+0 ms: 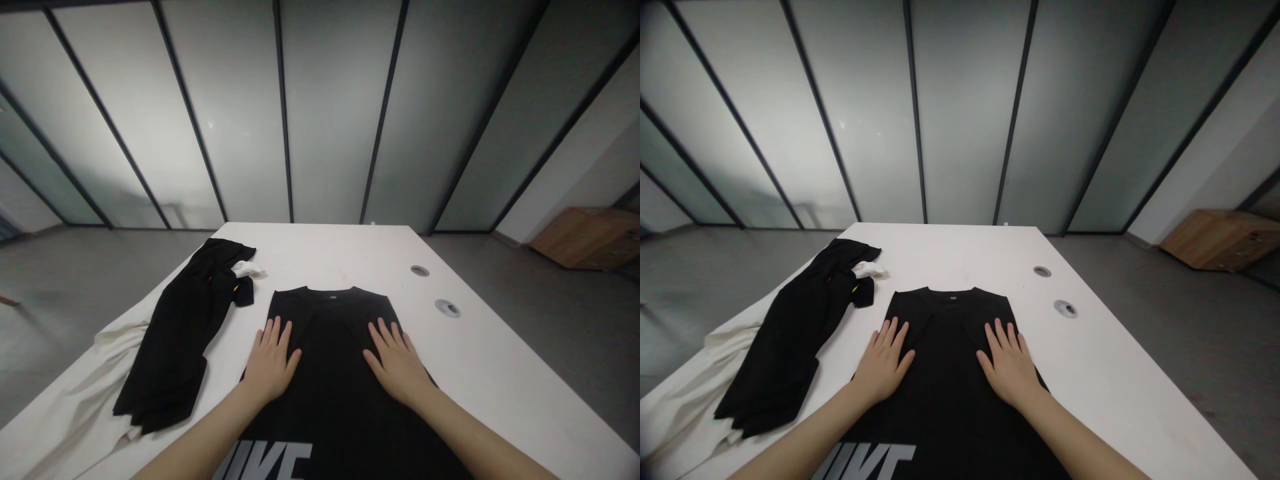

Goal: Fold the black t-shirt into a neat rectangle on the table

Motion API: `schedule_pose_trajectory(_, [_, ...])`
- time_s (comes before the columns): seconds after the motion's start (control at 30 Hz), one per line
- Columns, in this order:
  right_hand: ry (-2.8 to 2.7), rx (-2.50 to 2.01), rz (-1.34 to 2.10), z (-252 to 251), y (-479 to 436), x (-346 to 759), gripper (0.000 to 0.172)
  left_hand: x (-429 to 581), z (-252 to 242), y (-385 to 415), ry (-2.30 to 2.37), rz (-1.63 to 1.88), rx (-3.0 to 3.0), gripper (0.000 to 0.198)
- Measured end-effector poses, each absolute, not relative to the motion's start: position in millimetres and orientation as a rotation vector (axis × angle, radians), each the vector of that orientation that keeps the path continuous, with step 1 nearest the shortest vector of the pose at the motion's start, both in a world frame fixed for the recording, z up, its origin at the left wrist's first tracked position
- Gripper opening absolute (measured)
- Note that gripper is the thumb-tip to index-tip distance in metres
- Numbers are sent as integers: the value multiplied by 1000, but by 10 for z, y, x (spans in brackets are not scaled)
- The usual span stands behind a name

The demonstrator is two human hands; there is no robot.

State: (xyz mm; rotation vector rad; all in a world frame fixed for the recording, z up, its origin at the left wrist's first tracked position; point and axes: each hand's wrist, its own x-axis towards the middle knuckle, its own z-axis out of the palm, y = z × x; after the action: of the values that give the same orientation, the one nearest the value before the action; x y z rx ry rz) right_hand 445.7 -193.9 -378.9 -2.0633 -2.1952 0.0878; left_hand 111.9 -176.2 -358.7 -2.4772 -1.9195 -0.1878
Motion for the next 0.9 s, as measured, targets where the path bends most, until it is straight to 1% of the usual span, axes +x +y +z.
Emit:
schedule_pose_trajectory(0.17, [-2181, -2148, 95, -3685, -1715, 4395, 74, 1208, -3579, -1533, -1881, -184, -2435, 69])
schedule_pose_trajectory(0.47, [-2152, -2168, 79, -3552, -922, 4357, 74, 1150, -3505, -625, -1879, -229, -2507, 72])
schedule_pose_trajectory(0.6, [-2158, -2129, 61, -3467, -643, 4319, 71, 1224, -3417, -342, -1884, -302, -2511, 70])
schedule_pose_trajectory(0.73, [-2157, -2040, -6, -3447, -745, 4254, 65, 1279, -3403, -449, -1935, -414, -2382, 64])
schedule_pose_trajectory(0.9, [-2213, -1989, 102, -3599, -1419, 4338, 67, 1024, -3630, -1135, -1853, -348, -2491, 72])
